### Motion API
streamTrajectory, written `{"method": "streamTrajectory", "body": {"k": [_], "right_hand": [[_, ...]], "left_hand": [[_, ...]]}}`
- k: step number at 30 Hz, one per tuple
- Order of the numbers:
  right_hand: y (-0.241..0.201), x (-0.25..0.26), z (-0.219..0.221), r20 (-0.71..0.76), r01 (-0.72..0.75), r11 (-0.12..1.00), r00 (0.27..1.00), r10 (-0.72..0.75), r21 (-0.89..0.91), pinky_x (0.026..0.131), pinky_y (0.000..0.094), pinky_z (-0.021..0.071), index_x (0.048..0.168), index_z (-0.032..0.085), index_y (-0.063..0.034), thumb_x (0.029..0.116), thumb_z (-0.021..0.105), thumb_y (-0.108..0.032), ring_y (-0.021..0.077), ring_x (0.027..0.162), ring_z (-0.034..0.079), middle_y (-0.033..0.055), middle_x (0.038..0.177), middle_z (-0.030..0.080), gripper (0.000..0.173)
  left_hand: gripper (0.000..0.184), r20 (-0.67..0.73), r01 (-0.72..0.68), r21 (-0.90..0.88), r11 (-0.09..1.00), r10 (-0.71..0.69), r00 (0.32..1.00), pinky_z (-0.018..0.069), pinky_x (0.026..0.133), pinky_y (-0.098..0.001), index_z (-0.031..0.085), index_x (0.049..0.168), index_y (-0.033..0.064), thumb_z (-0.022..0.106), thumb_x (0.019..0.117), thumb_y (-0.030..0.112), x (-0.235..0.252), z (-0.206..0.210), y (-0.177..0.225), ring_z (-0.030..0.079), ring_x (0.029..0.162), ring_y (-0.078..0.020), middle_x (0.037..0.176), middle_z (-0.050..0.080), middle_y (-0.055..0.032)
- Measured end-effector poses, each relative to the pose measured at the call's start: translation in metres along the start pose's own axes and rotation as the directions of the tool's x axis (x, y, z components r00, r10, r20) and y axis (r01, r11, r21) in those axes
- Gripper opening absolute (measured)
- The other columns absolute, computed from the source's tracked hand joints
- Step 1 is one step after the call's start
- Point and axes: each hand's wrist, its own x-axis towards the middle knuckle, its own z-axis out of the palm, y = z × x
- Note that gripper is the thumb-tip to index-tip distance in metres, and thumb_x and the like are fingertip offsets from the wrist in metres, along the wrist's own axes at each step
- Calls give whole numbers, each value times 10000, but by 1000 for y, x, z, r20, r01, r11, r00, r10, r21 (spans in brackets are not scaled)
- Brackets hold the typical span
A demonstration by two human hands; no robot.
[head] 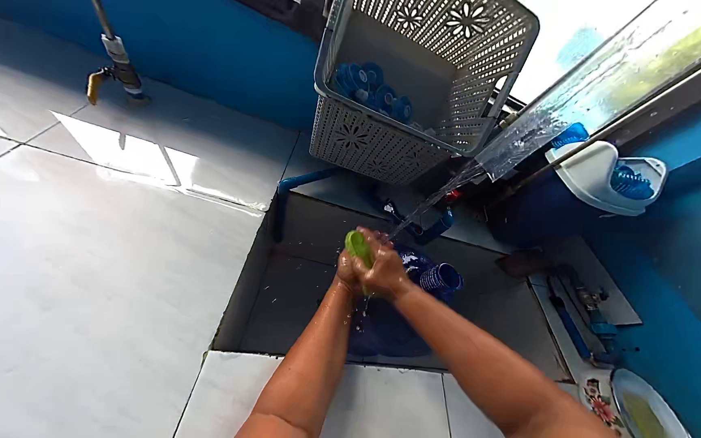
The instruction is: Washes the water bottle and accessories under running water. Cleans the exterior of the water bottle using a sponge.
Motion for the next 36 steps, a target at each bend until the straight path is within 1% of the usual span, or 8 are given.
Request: {"method": "streamTrajectory", "body": {"k": [7,12,15,19,22,28,32,36], "right_hand": [[2,-26,22,-103,55,998,993,-55,-1,918,571,557,1474,523,19,900,681,-210,428,1076,697,294,1195,691,638],[17,-2,-2,-42,-140,990,989,140,2,1052,595,482,1575,370,-36,969,665,-207,436,1252,606,287,1394,585,695],[-1,-29,25,-113,56,998,992,-52,34,957,564,548,1467,524,34,898,685,-196,425,1131,684,301,1244,675,635],[14,15,-9,-78,-119,993,990,120,14,991,653,491,1568,391,-54,983,673,-205,481,1185,630,301,1304,636,667],[-3,-27,21,-50,13,996,999,-9,88,958,569,543,1539,442,-25,909,687,-213,404,1107,685,267,1226,685,703],[25,14,-3,-109,-14,1000,994,16,17,999,628,496,1554,406,-17,968,679,-186,467,1184,637,301,1315,633,669],[4,-29,33,-132,152,986,981,-143,62,862,566,572,1451,546,29,881,681,-192,412,1007,720,284,1148,709,627],[13,25,-7,-70,-36,999,997,38,29,928,667,514,1553,422,-62,968,679,-186,478,1124,657,297,1247,663,651]], "left_hand": [[632,-142,70,101,992,-55,988,505,986,-386,418,1458,34,51,1105,408,-16,17,24,619,1166,-227,1297,609,-160],[589,-286,123,164,979,-72,955,579,711,-323,591,1091,110,110,1110,450,-28,43,8,688,791,-148,866,696,-54],[672,-154,70,161,984,-45,987,493,1015,-373,383,1485,14,10,1096,415,-20,16,26,612,1204,-225,1339,601,-174],[527,-239,109,152,982,-71,968,569,678,-312,611,998,148,165,1116,402,-30,41,1,664,727,-137,792,670,-28],[661,445,-44,-28,999,52,894,538,998,-408,361,1480,-29,112,1103,454,1,-47,10,632,1229,-280,1356,605,-237],[533,-225,77,128,989,-47,973,578,705,-319,620,1021,137,163,1114,396,-27,39,12,682,766,-141,838,693,-33],[704,-172,119,182,976,-87,981,469,1058,-400,319,1545,54,-16,1085,469,-20,22,42,581,1274,-257,1426,548,-179],[526,-232,155,205,966,-105,967,579,717,-352,606,1031,134,157,1109,395,-27,36,6,681,779,-167,848,693,-50]]}}
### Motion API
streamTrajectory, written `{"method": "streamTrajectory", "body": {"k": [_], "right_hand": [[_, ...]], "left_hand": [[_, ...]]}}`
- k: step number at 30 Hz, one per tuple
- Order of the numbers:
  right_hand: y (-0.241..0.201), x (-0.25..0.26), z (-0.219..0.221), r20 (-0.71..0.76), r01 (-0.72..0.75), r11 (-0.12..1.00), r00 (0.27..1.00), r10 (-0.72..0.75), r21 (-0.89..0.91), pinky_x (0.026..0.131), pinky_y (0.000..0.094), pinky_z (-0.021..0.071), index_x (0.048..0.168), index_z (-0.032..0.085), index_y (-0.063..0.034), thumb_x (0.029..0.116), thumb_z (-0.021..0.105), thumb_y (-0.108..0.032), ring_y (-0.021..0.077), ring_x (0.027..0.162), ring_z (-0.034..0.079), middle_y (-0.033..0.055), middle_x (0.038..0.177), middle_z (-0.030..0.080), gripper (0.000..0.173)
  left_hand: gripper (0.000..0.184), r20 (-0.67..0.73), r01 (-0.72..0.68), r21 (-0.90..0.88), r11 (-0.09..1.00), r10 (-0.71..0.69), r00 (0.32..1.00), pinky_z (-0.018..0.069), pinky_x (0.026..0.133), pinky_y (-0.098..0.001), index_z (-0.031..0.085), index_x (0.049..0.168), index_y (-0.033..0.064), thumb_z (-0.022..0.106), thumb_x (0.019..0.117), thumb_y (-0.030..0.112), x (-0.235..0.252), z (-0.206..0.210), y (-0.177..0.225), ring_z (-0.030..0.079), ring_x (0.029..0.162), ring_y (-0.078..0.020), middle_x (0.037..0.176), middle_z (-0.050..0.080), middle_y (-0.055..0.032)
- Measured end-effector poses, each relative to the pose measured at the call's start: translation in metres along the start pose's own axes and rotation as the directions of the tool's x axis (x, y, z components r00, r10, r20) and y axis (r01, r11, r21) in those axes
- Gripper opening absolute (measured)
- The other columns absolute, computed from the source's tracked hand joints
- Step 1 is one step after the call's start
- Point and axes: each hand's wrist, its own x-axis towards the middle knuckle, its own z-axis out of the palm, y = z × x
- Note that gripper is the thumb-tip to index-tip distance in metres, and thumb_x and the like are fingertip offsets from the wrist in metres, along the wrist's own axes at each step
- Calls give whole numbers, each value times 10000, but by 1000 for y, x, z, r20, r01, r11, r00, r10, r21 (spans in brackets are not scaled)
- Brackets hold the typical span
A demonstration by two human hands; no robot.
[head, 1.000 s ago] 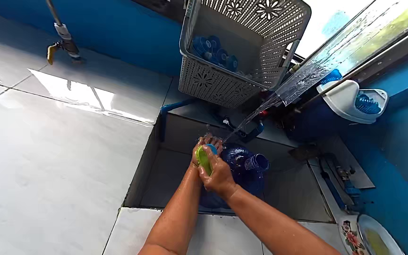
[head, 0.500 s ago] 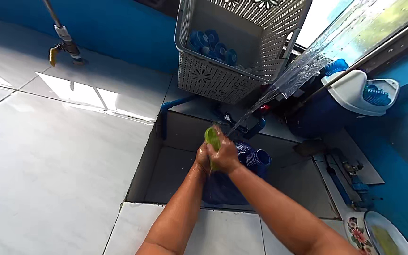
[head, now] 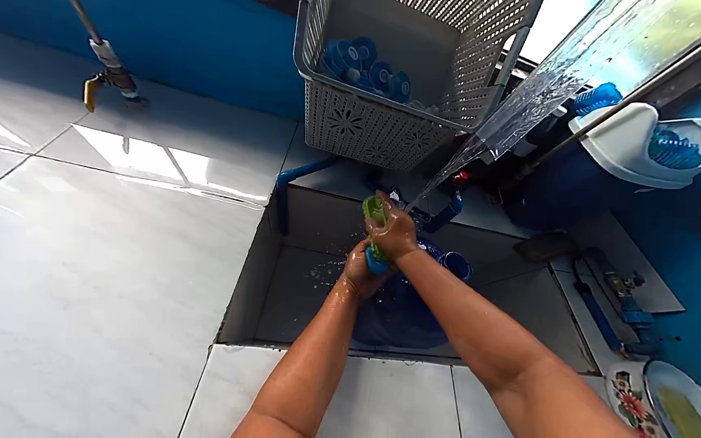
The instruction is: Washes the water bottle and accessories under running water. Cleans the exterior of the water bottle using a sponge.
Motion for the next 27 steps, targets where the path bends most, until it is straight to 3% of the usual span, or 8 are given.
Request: {"method": "streamTrajectory", "body": {"k": [2,5,10,13,18,21,22,27], "right_hand": [[-3,-5,9,-37,45,999,998,-45,12,916,662,523,1558,414,-63,933,701,-182,462,1122,661,279,1259,662,698],[-2,-47,32,-24,197,977,980,-195,88,896,582,563,1479,530,-6,874,699,-203,403,1042,714,255,1156,719,658],[9,-9,5,44,3,1000,999,-3,2,1015,606,496,1564,404,-44,951,678,-184,434,1210,633,276,1355,620,686],[-9,-43,31,-2,192,981,981,-192,30,890,578,560,1456,559,-5,882,677,-213,419,1050,706,273,1168,708,621],[3,11,-3,49,-37,999,998,37,-4,997,643,488,1563,417,-94,966,685,-210,454,1185,635,273,1287,654,665],[-3,-30,25,4,165,981,986,-167,99,970,585,535,1503,507,-33,891,691,-215,400,1127,685,248,1230,698,664],[0,-37,32,-30,216,967,976,-214,136,926,580,553,1459,555,-8,877,690,-202,403,1075,706,253,1173,717,628],[8,-5,6,52,-43,998,998,41,37,1008,603,496,1569,407,-70,959,665,-197,433,1178,647,273,1284,658,675]], "left_hand": [[594,-24,-6,42,999,7,1000,572,654,-292,609,981,144,109,1098,441,-2,1,6,678,724,-123,804,698,-33],[785,111,-42,-42,998,46,993,496,1021,-351,398,1490,10,-42,1068,504,11,-25,19,620,1223,-226,1368,602,-181],[580,-29,-95,-174,980,92,995,589,676,-319,619,950,121,141,1103,411,8,-5,13,701,752,-154,819,706,-55],[773,247,-95,-146,985,130,960,485,1065,-394,359,1511,14,2,1064,533,34,-47,12,589,1292,-266,1429,567,-191],[543,-29,-18,-66,998,16,999,565,643,-310,596,907,133,142,1101,360,9,2,0,665,699,-142,759,674,-39],[740,476,-175,-104,979,203,855,545,996,-364,476,1439,17,82,1080,531,45,-59,2,638,1227,-216,1357,636,-152],[744,354,-144,-75,987,162,921,487,1058,-391,416,1489,13,37,1079,504,36,-50,13,586,1287,-243,1413,578,-166],[578,-61,-35,-64,997,31,998,580,679,-322,595,1011,114,116,1104,425,11,-1,18,686,750,-151,819,688,-56]]}}
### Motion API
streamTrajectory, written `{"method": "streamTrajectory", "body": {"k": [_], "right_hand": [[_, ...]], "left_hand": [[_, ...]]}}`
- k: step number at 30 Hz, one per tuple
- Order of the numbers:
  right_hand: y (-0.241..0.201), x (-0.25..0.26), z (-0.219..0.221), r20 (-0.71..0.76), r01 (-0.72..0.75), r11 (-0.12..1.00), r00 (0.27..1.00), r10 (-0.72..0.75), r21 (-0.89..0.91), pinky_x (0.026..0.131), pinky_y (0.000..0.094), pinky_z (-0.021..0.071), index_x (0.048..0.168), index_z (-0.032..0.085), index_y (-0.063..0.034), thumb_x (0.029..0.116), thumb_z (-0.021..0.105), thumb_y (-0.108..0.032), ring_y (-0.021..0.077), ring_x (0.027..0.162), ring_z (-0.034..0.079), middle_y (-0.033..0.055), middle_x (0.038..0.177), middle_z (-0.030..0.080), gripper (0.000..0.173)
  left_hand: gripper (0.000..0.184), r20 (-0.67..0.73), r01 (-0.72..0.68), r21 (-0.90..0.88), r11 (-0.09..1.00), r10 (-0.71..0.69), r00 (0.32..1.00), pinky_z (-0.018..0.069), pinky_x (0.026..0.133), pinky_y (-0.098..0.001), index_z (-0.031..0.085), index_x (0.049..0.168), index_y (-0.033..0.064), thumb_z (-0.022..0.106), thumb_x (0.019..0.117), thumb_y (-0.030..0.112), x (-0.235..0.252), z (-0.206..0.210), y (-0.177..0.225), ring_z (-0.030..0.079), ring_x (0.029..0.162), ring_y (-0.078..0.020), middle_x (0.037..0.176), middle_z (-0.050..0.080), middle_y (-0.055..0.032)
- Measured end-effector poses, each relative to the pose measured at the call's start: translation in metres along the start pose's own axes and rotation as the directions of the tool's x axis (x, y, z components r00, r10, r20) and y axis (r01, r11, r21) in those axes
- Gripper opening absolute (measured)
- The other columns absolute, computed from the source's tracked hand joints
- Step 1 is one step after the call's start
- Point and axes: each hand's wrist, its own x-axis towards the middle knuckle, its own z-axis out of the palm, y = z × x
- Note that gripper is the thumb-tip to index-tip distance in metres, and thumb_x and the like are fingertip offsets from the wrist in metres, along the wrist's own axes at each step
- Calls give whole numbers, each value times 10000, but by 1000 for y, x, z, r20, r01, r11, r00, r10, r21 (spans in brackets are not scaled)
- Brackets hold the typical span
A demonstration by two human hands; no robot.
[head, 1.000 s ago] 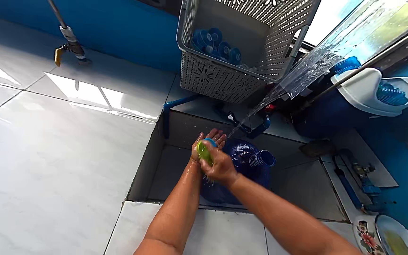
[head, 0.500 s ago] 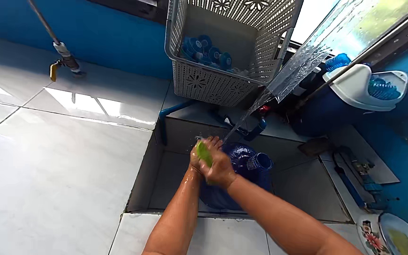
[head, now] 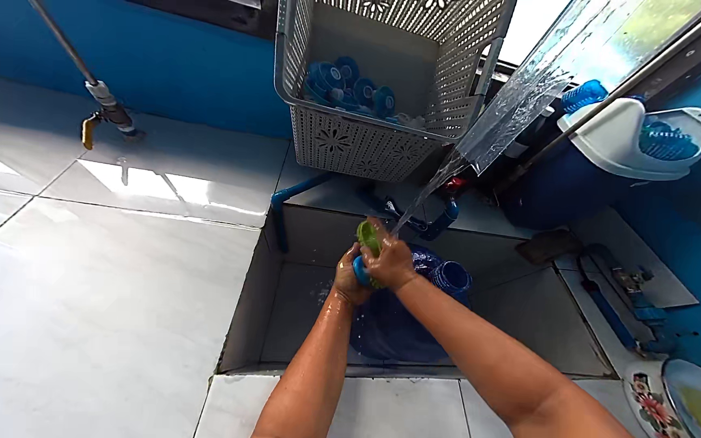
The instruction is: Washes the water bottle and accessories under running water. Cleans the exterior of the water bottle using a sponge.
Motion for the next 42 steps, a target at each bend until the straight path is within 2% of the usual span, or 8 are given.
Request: {"method": "streamTrajectory", "body": {"k": [3,8,12,16,19,33,38,42], "right_hand": [[-12,-28,21,-63,175,984,982,-175,-2,915,593,545,1450,570,-19,882,676,-234,420,1073,702,264,1160,717,616],[1,3,-10,-55,-5,1000,998,4,-9,1001,632,496,1560,426,-82,954,693,-200,439,1191,641,262,1322,644,673],[6,-50,25,-89,190,979,979,-183,78,934,554,562,1449,558,10,893,679,-206,386,1078,711,258,1202,708,608],[12,-18,-2,-68,-11,999,998,13,37,1044,585,487,1537,444,-31,948,678,-160,400,1227,636,246,1367,628,646],[0,-39,20,-111,166,985,981,-160,43,962,557,552,1460,544,13,890,683,-186,387,1113,701,256,1237,698,620],[13,13,-8,-71,-37,999,997,36,-8,1028,620,482,1545,439,-49,950,694,-167,439,1210,634,266,1350,630,657],[2,-39,33,-96,340,938,938,-333,63,870,572,574,1423,598,-14,883,676,-194,395,1025,726,248,1156,728,575],[48,-97,4,31,478,856,870,-493,198,822,559,597,1361,651,-19,841,718,-123,369,936,741,236,1069,742,535]], "left_hand": [[810,209,-7,70,998,-7,978,511,1013,-369,415,1477,-21,-60,1063,487,10,-23,1,632,1218,-229,1358,620,-191],[596,93,62,126,990,-74,993,578,733,-353,583,1029,117,83,1096,435,-3,2,-17,680,798,-161,847,687,-48],[766,169,31,44,999,-38,985,497,1015,-379,370,1509,24,-30,1066,505,12,-18,1,606,1228,-251,1396,573,-183],[549,40,16,-40,999,-15,999,590,695,-318,605,963,116,140,1105,371,1,0,-8,703,771,-159,825,704,-57],[767,301,44,12,999,-46,953,507,1003,-364,451,1451,16,-45,1066,457,16,-28,-5,626,1215,-225,1345,630,-163],[535,54,11,27,1000,-12,998,576,702,-326,591,980,121,128,1108,358,4,2,-9,676,745,-141,787,676,-32],[868,259,30,149,988,-68,963,549,975,-369,301,1551,40,-89,1020,605,12,-21,2,658,1199,-260,1426,584,-181],[911,190,181,196,964,-218,957,602,830,-375,462,1462,61,-94,1012,625,-4,3,5,729,969,-274,1148,719,-169]]}}
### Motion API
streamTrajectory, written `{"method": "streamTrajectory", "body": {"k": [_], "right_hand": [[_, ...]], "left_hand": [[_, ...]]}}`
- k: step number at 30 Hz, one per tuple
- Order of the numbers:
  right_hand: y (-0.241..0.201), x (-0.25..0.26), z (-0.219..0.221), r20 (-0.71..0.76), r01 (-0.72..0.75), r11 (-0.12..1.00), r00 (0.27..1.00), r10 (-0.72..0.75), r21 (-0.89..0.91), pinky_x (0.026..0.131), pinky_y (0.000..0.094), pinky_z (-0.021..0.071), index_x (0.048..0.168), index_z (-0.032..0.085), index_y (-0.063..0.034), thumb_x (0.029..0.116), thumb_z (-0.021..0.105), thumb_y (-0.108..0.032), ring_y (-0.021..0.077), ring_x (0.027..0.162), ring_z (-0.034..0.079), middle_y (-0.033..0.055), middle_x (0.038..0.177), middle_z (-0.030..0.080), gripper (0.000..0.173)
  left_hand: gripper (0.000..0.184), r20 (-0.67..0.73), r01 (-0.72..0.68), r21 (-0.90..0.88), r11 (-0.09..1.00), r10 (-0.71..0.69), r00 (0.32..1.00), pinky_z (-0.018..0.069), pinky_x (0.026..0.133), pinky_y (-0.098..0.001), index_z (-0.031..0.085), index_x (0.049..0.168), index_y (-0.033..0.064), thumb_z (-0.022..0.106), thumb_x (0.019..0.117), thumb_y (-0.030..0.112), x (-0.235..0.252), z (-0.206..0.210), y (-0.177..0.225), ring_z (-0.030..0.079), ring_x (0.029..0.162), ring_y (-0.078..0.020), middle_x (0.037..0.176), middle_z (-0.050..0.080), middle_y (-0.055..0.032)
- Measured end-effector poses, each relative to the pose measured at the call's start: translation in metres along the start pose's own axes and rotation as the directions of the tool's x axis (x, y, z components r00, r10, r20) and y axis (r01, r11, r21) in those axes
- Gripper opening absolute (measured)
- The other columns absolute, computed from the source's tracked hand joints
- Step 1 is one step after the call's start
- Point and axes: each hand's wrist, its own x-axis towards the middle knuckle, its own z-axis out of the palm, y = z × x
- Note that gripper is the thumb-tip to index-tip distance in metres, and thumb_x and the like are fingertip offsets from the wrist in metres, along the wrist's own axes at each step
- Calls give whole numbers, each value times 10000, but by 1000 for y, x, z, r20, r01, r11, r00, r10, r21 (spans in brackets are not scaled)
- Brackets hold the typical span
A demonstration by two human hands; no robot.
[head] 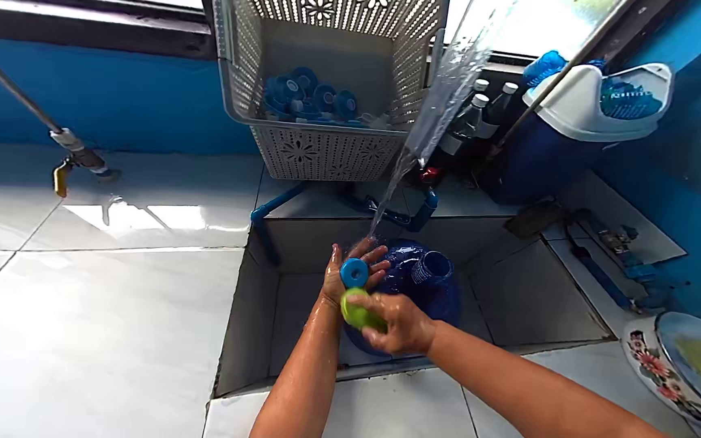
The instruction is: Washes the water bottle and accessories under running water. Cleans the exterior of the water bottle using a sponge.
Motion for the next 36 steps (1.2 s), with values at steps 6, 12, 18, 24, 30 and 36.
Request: {"method": "streamTrajectory", "body": {"k": [6,12,18,24,30,36], "right_hand": [[15,-66,-118,-310,-197,955,914,261,223,822,275,596,1436,485,97,871,699,-210,74,908,692,136,1141,713,678],[142,-12,-196,-384,-742,511,361,850,433,971,575,493,1427,453,61,985,695,-165,420,1122,621,320,1276,596,553],[190,67,-201,-430,-739,569,409,805,361,1073,567,458,1516,358,79,995,662,-220,431,1320,536,330,1459,484,673],[94,81,-126,-168,-292,951,948,272,-106,1055,559,494,1400,577,14,1068,515,-180,401,1231,621,261,1320,632,389],[38,126,-121,489,114,927,868,83,-358,980,593,497,1224,661,46,1037,513,-34,424,1091,670,257,1115,699,251],[14,126,-88,8,-62,998,998,62,-21,990,521,526,1178,653,126,1062,461,-36,399,1062,679,298,1139,674,277]], "left_hand": [[593,-436,147,385,911,39,899,574,624,-388,572,1048,52,144,1121,457,33,56,21,607,635,-214,719,534,-47],[347,-592,147,314,938,72,803,557,751,-472,454,1352,47,460,1091,276,69,73,10,615,954,-312,1144,555,-193],[386,-674,-53,195,979,173,718,564,843,-444,406,1432,22,482,1079,158,73,69,-3,601,1094,-316,1310,509,-216],[262,-560,-154,294,943,300,772,580,807,-397,497,1306,-25,400,1089,85,57,97,-10,655,931,-255,1112,611,-185],[312,-358,195,833,518,235,904,614,755,-327,523,1287,-88,547,976,-72,3,95,21,706,822,-186,1040,667,-175],[148,-254,-162,805,570,579,775,602,673,-329,592,1090,-73,511,967,-79,-17,91,37,685,684,-161,816,688,-115]]}}
